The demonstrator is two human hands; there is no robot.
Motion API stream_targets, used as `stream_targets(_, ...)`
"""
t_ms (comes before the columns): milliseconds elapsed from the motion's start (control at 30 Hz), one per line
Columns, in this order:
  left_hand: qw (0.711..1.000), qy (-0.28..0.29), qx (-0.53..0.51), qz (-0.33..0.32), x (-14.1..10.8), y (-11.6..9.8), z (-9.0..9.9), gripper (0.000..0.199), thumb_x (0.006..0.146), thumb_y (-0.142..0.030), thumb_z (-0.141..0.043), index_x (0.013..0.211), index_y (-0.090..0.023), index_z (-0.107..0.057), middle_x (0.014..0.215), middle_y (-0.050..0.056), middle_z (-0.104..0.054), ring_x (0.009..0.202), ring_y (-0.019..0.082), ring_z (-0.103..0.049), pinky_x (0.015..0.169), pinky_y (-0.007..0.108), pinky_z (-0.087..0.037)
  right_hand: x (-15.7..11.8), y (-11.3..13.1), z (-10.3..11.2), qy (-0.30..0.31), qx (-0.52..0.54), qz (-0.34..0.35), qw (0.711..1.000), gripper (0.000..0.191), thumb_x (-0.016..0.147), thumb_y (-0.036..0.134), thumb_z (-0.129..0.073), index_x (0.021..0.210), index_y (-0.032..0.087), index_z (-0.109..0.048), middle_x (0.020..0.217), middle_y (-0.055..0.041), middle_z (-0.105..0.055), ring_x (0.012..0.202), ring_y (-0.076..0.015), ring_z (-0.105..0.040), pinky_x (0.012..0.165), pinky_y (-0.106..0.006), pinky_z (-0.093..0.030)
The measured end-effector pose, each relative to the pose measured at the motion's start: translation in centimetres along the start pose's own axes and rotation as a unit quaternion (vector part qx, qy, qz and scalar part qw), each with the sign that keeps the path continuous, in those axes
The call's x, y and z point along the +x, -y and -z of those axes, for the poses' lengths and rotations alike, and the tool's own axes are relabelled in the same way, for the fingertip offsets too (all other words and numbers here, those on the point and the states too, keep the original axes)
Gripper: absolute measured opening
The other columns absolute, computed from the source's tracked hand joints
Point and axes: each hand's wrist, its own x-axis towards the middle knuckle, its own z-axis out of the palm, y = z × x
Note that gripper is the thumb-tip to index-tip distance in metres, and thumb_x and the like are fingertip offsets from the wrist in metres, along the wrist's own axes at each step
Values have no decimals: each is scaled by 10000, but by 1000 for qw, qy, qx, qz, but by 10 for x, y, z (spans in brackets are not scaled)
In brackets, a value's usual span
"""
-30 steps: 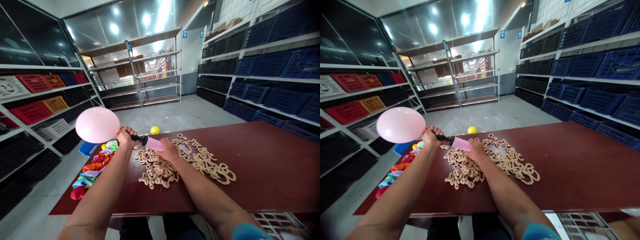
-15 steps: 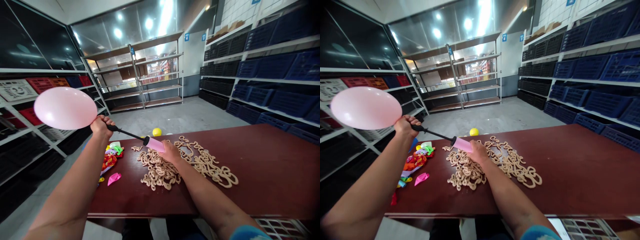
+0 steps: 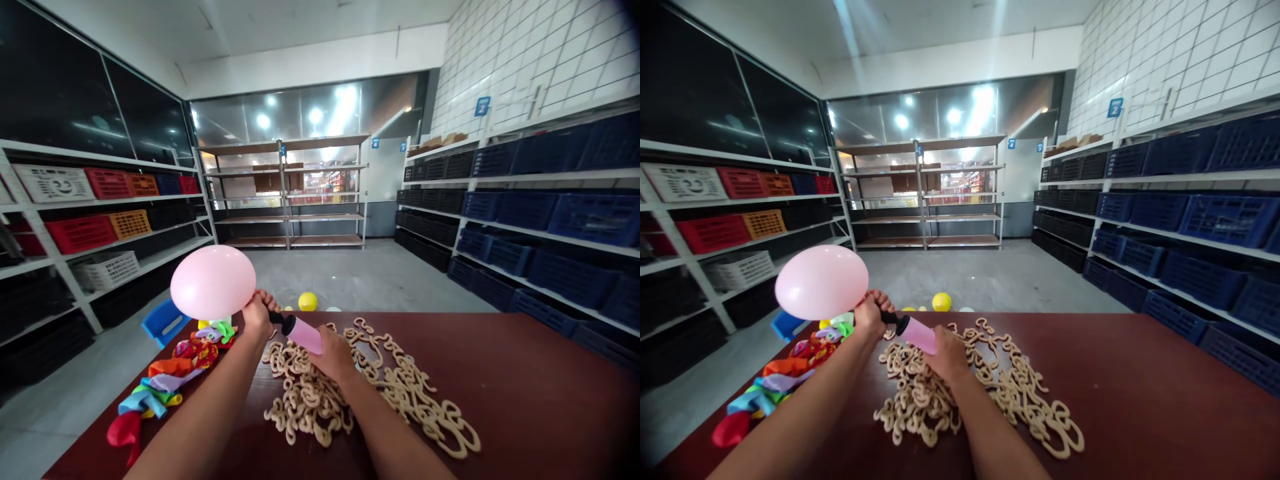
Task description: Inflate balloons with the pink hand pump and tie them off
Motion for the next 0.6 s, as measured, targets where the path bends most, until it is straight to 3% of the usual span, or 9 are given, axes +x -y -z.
stream_targets(100, 1000, -4, 12, -3, 1, -13, -1, 141, 609, -112, -401, 592, -195, -289, 460, -72, -244, 322, 65, -270, 347, 200, -233, 0, 2, 2, -2, 3, 10, 1000, 272, 657, 300, -582, 900, 199, -513, 806, -33, -605, 743, -176, -556, 635, -256, -341)
stream_targets(333, 998, -11, 37, -54, 24, -96, -1, 130, 602, -81, -371, 585, -187, -299, 475, -58, -252, 335, 68, -264, 350, 207, -239, 2, 2, 0, -15, 5, 13, 1000, 290, 660, 294, -587, 927, 196, -527, 803, -30, -600, 724, -163, -549, 620, -250, -339)
stream_targets(400, 997, -11, 36, -68, 31, -112, 1, 137, 591, -64, -367, 589, -185, -304, 483, -55, -260, 338, 67, -265, 349, 206, -231, 2, 0, -3, -15, 2, 10, 1000, 282, 657, 295, -588, 915, 198, -529, 795, -31, -601, 712, -162, -547, 610, -250, -336)
stream_targets(500, 997, -16, 28, -71, 36, -112, 4, 132, 594, -66, -369, 593, -185, -313, 484, -55, -256, 337, 65, -260, 348, 201, -223, 1, -3, -6, -14, -2, 3, 1000, 270, 648, 291, -586, 894, 198, -523, 792, -35, -605, 708, -169, -550, 611, -257, -338)
stream_targets(600, 998, -14, 21, -49, 33, -86, 1, 130, 596, -70, -364, 588, -186, -306, 472, -58, -238, 333, 64, -253, 348, 193, -216, 0, -5, -8, -8, -11, -5, 1000, 266, 642, 297, -585, 878, 197, -514, 783, -38, -607, 692, -173, -553, 604, -263, -339)
